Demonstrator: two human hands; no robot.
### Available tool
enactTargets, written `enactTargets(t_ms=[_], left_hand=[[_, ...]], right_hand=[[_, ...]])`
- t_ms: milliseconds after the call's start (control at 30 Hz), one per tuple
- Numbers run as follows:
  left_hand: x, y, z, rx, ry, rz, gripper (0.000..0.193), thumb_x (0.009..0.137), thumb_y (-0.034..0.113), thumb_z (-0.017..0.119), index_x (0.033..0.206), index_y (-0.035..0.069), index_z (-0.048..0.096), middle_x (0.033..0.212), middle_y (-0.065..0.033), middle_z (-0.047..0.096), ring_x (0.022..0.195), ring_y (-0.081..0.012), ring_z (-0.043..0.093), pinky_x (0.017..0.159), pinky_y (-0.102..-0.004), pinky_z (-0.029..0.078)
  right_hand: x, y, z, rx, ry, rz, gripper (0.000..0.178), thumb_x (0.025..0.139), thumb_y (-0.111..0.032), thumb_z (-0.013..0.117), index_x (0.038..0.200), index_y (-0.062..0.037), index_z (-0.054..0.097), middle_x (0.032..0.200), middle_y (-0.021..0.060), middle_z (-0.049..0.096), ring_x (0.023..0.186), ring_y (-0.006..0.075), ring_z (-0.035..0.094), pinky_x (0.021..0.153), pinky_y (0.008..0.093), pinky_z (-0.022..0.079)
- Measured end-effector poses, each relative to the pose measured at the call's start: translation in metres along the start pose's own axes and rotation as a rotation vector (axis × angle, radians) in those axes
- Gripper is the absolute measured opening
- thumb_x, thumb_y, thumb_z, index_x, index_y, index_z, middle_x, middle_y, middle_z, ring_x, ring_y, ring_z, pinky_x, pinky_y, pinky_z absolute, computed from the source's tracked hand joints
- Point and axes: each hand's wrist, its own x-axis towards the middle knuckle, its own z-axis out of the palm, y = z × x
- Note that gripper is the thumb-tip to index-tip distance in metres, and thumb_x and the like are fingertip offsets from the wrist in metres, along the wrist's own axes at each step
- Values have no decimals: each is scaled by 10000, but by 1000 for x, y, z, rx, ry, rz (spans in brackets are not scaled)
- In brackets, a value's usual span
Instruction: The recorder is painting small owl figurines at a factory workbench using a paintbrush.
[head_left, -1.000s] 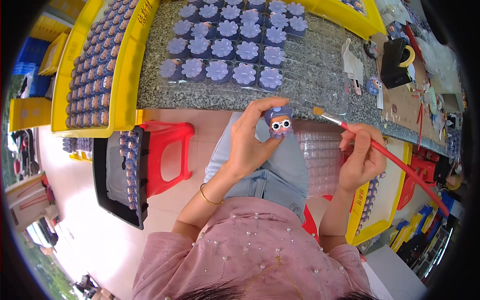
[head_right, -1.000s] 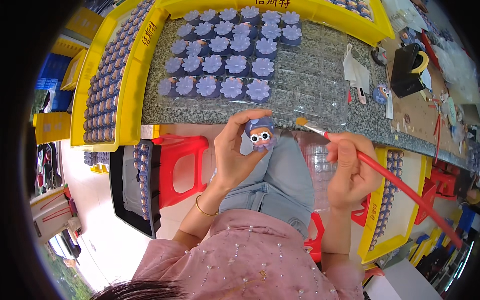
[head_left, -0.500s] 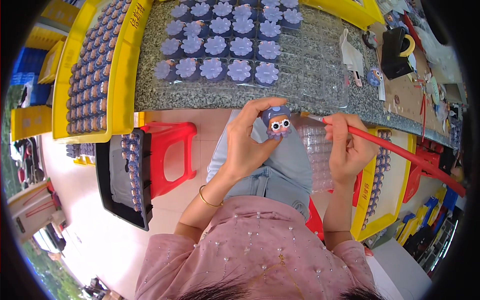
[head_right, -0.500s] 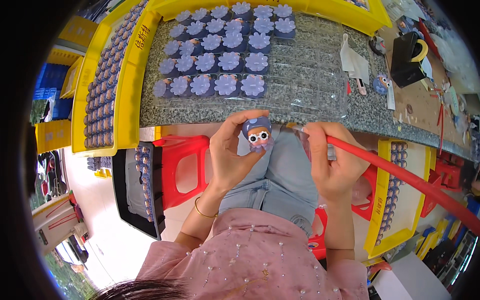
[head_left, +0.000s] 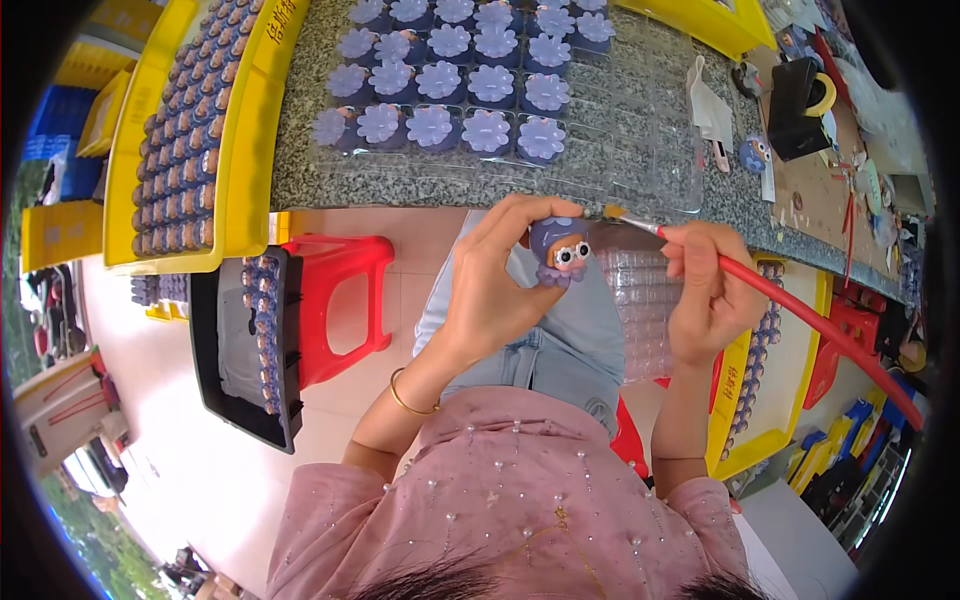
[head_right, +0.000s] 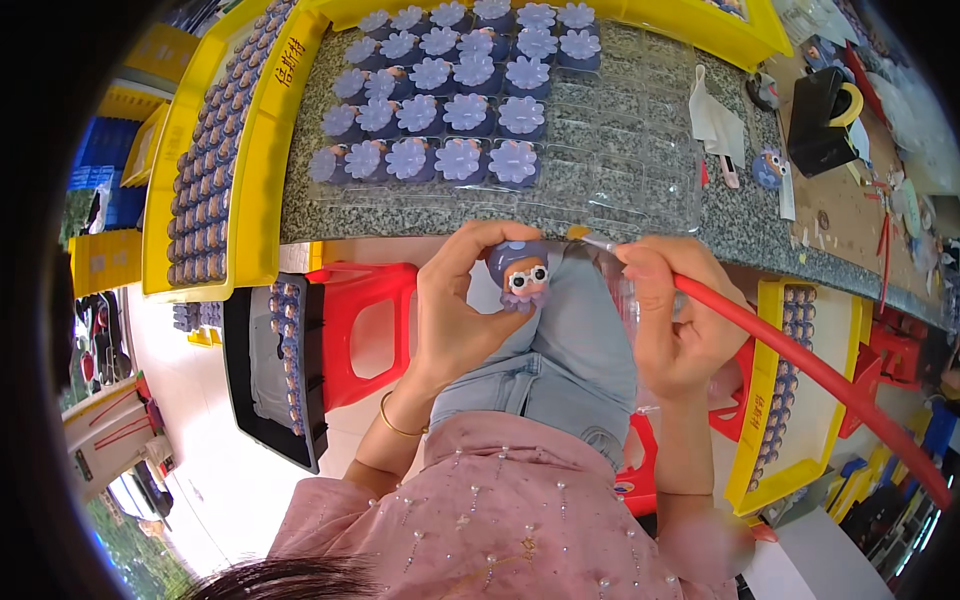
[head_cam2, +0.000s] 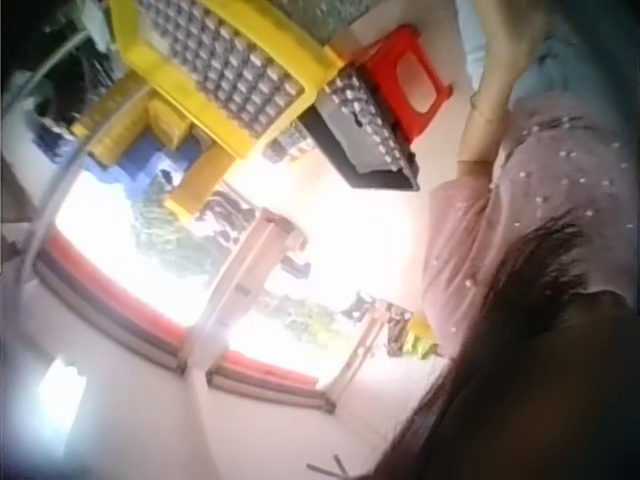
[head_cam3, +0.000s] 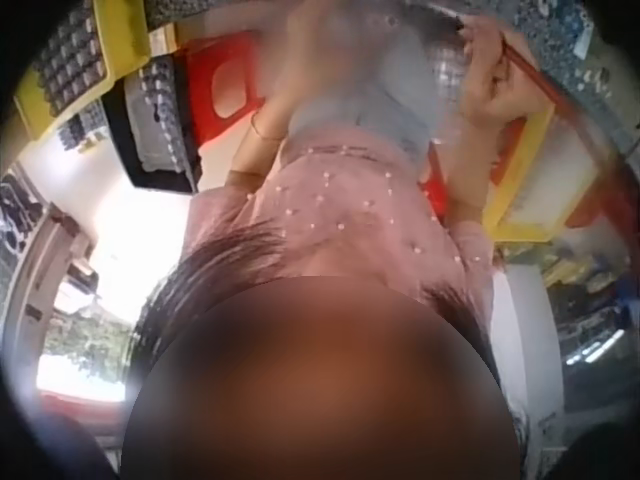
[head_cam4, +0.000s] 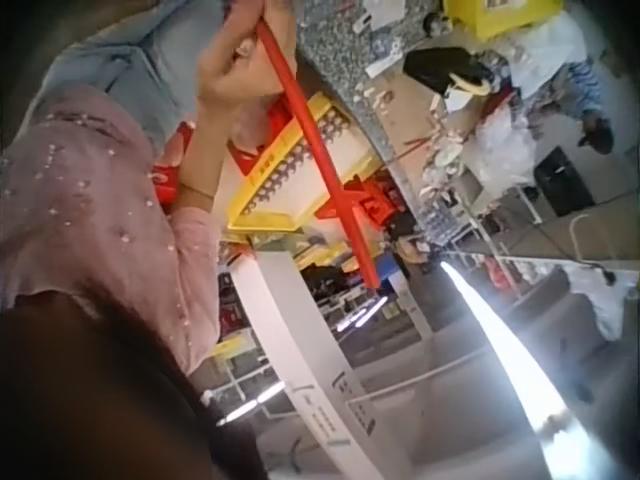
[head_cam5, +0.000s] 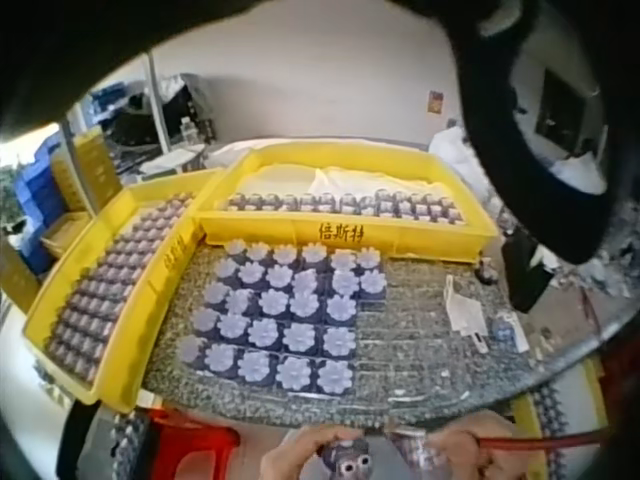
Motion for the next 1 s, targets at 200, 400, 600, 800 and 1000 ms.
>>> enactTargets(t_ms=[200,400,600,800,1000], left_hand=[[0,-5,0,-250,-30,-77,592,617,-127,731,1155,1,522,1154,-120,599,1060,-172,571,937,-306,463],[0,-7,0,-381,-29,-125,610,619,-144,727,1170,0,508,1167,-140,592,1085,-178,565,950,-312,462],[3,-10,-1,-482,-52,-103,603,639,-155,712,1179,4,494,1201,-159,577,1099,-178,558,938,-310,481],[3,-12,3,-539,-58,-106,594,659,-169,694,1184,20,492,1239,-171,558,1097,-170,555,892,-288,507],[3,-11,1,-606,-58,-138,559,654,-214,637,1157,-3,510,1244,-138,552,1112,-158,540,869,-284,524]], right_hand=[[-8,0,-8,321,100,163,163,868,-82,553,800,43,633,701,82,616,535,96,524,475,205,380],[-10,4,-8,465,4,197,212,878,-91,505,788,56,629,673,96,596,499,106,511,453,212,370],[-9,2,-7,630,56,211,240,889,-119,513,769,60,619,675,122,601,491,124,514,450,225,374],[-12,6,-1,446,6,129,271,902,-160,526,779,61,623,691,136,614,495,133,524,456,230,382],[-11,0,8,431,28,126,320,917,-211,511,771,51,621,711,137,622,525,138,542,460,244,394]])
